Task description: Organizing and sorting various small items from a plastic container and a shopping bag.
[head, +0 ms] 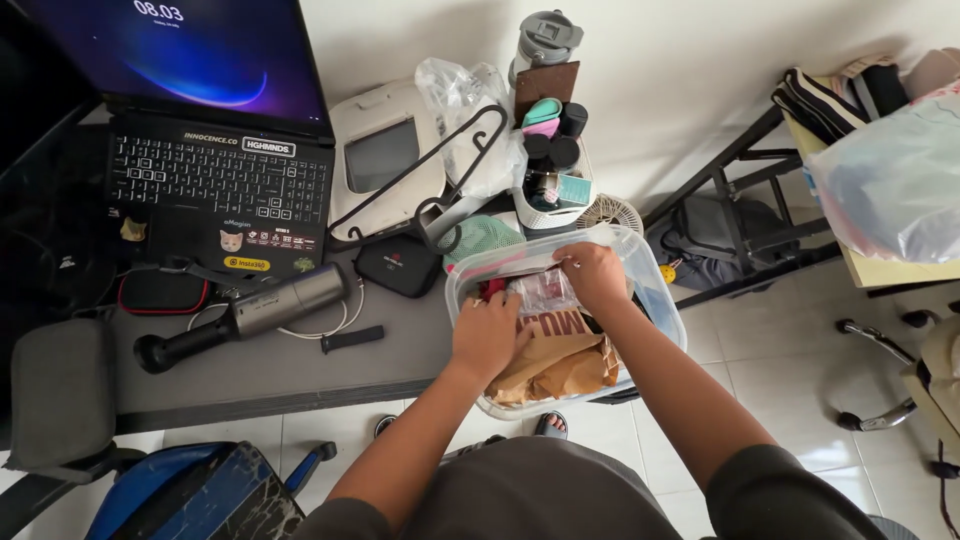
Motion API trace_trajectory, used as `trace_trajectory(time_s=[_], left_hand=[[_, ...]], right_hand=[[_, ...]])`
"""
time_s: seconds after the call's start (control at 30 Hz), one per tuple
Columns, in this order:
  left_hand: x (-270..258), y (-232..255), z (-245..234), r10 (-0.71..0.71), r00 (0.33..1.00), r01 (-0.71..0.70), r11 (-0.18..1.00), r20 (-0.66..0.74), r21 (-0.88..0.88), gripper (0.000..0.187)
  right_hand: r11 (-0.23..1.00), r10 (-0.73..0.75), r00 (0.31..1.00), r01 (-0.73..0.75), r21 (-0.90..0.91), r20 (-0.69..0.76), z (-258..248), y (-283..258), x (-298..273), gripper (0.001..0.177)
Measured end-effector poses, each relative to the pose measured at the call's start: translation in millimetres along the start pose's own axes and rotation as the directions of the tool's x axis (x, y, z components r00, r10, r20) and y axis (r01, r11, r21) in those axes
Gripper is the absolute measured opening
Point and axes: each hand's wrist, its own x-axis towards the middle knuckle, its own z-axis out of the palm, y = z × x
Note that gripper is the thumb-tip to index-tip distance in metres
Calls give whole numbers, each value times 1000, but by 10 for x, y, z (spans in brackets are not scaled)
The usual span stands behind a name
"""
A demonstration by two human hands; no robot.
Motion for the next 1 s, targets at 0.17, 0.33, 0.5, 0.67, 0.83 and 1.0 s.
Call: trace_trajectory(time_s=[0.17, 0.33, 0.5, 0.67, 0.83, 1.0], left_hand=[[16, 23, -72, -21, 995, 25, 999, 102, -45, 47], [13, 110, -145, -30, 972, -5, 989, -235, -150, 38], [396, -25, -532, -84, 881, -66, 953, -465, -297, 18], [1122, -471, -340, -151, 961, 98, 969, -231, -226, 13], [1829, -938, 223, -247, 834, 167, 965, 493, 202, 27], [1960, -896, 248, -280, 769, 150, 953, 575, 263, 26]], right_hand=[[987, -81, 990, 96, -129, 116, 214, 225, 117, 12], [877, 81, 930, 105, -468, 360, 232, 134, 228, 20], [947, 21, 925, 102, -303, 379, -41, 101, 145, 26], [997, 52, 989, -60, 57, 137, -632, -320, -209, 25], [879, 196, 980, -156, 451, -44, -781, -193, -615, 22], [801, 260, 965, -209, 561, -13, -861, -90, -836, 20]])
